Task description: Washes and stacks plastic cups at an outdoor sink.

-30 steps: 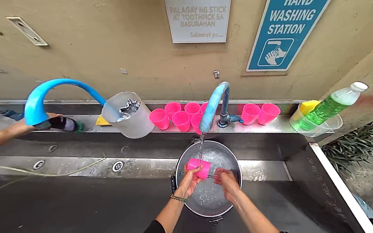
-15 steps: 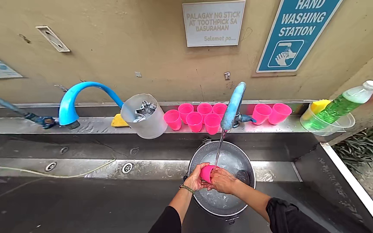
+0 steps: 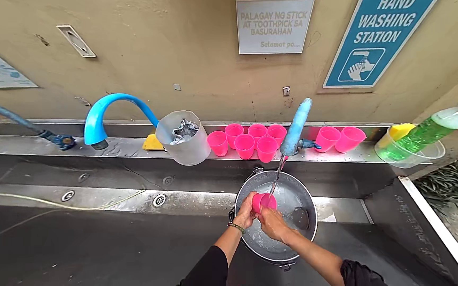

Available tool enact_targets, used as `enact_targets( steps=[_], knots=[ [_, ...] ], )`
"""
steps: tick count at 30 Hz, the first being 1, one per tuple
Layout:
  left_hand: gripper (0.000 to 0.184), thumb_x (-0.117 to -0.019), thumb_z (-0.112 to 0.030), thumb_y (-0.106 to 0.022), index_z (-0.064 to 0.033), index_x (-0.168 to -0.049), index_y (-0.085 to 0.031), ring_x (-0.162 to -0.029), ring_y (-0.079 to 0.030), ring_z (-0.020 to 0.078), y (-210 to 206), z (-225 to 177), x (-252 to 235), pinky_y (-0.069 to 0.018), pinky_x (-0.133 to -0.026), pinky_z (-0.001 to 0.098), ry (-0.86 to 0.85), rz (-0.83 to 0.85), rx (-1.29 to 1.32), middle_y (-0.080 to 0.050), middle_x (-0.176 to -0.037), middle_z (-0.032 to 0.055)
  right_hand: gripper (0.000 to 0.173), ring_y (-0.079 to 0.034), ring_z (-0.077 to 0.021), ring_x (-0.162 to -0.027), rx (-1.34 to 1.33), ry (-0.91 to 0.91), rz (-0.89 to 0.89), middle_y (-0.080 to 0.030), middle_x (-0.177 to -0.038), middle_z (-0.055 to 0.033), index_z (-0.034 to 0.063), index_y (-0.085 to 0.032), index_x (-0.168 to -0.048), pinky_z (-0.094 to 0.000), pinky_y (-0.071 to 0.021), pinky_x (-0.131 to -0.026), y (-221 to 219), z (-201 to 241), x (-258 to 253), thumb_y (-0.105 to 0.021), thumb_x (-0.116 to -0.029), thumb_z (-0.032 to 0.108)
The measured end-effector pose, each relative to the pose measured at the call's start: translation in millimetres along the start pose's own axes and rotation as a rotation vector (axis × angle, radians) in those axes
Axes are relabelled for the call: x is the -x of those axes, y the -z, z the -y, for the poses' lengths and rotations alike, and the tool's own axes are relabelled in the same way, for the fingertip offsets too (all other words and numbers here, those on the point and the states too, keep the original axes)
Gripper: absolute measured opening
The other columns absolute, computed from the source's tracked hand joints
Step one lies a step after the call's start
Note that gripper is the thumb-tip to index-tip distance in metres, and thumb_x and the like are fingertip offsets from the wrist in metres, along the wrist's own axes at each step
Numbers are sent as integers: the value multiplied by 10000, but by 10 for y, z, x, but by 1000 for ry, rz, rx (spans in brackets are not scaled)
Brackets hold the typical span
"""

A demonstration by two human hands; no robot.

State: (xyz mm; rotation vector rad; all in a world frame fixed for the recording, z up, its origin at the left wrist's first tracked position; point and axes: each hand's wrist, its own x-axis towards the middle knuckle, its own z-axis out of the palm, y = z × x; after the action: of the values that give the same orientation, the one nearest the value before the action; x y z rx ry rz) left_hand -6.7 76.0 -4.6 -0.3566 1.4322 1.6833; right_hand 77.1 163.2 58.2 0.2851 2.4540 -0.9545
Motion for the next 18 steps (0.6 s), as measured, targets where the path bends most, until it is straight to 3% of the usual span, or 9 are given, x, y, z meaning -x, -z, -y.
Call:
enact_targets(
  steps=[3, 4, 6, 8, 11, 13, 15, 16, 18],
  knots=[
    [359, -1087, -358, -422, -52, -1128, -604, -741, -609, 197, 77, -67, -48, -518, -649, 343, 118, 17, -216, -629, -904, 111, 304, -629, -371, -1244, 427, 485, -108, -681, -1253, -242, -74, -624, -1265, -485, -443, -1101, -106, -567, -54, -437, -1061, 55],
    [367, -1087, -379, -400, -74, -1074, -604, -674, -577, 164, 91, -73, -77, -477, -588, 300, 163, 36, -317, -616, -850, 84, 294, -628, -348, -1262, 552, 620, -153, -691, -1260, -218, -67, -654, -1231, -455, -444, -1119, -85, -751, -129, -445, -1032, -15],
    [435, -1106, -430, -317, -94, -1032, -583, -513, -500, 118, 72, -117, -105, -396, -448, 235, 253, 63, -492, -578, -747, 57, 322, -597, -351, -1302, 677, 670, -120, -674, -1296, -223, -90, -656, -1224, -435, -425, -1136, -4, -913, -207, -424, -1001, -92],
    [442, -1106, -439, -311, -88, -1060, -575, -473, -469, 123, 24, -178, -103, -374, -414, 234, 288, 25, -574, -553, -736, 65, 326, -575, -357, -1325, 622, 543, -103, -655, -1328, -231, -107, -647, -1242, -437, -416, -1139, -49, -827, -192, -435, -996, -81],
    [403, -1088, -404, -400, -59, -1166, -593, -654, -538, 180, 11, -143, -105, -440, -546, 315, 214, -82, -534, -585, -903, 112, 409, -446, -396, -1428, 230, 149, 78, -526, -1460, -283, -87, -546, -1390, -520, -322, -1200, -170, -439, -149, -514, -1009, 59],
    [427, -1090, -374, -410, -18, -1259, -573, -842, -607, 273, 34, -36, -90, -520, -684, 421, 144, -129, -394, -613, -1064, 193, 471, -534, -342, -1346, -228, -13, 5, -590, -1382, -261, -72, -572, -1357, -486, -384, -1154, -246, -356, -214, -651, -976, 193],
    [443, -1106, -358, -399, 1, -1302, -571, -931, -623, 326, 15, 22, -53, -536, -762, 479, 14, -162, -344, -618, -1123, 240, 603, -625, -234, -1195, -782, -109, -108, -638, -1277, -193, -50, -530, -1345, -392, -507, -1035, -251, -349, -295, -777, -799, 10],
    [433, -1109, -346, -401, 4, -1288, -584, -927, -627, 316, 10, 14, -33, -534, -769, 472, -93, -172, -411, -625, -1100, 236, 615, -659, -202, -1083, -1029, -123, -155, -663, -1185, -160, -29, -529, -1299, -369, -552, -933, -233, -346, -317, -736, -725, -108],
    [406, -1084, -319, -452, 16, -1234, -627, -1022, -652, 320, 18, -125, 42, -518, -906, 496, -352, -197, -650, -667, -1093, 228, 450, -682, -160, -906, -1434, -108, -197, -692, -1019, -112, 3, -565, -1158, -330, -578, -794, -202, -375, -321, -615, -749, -178]
  ],
)
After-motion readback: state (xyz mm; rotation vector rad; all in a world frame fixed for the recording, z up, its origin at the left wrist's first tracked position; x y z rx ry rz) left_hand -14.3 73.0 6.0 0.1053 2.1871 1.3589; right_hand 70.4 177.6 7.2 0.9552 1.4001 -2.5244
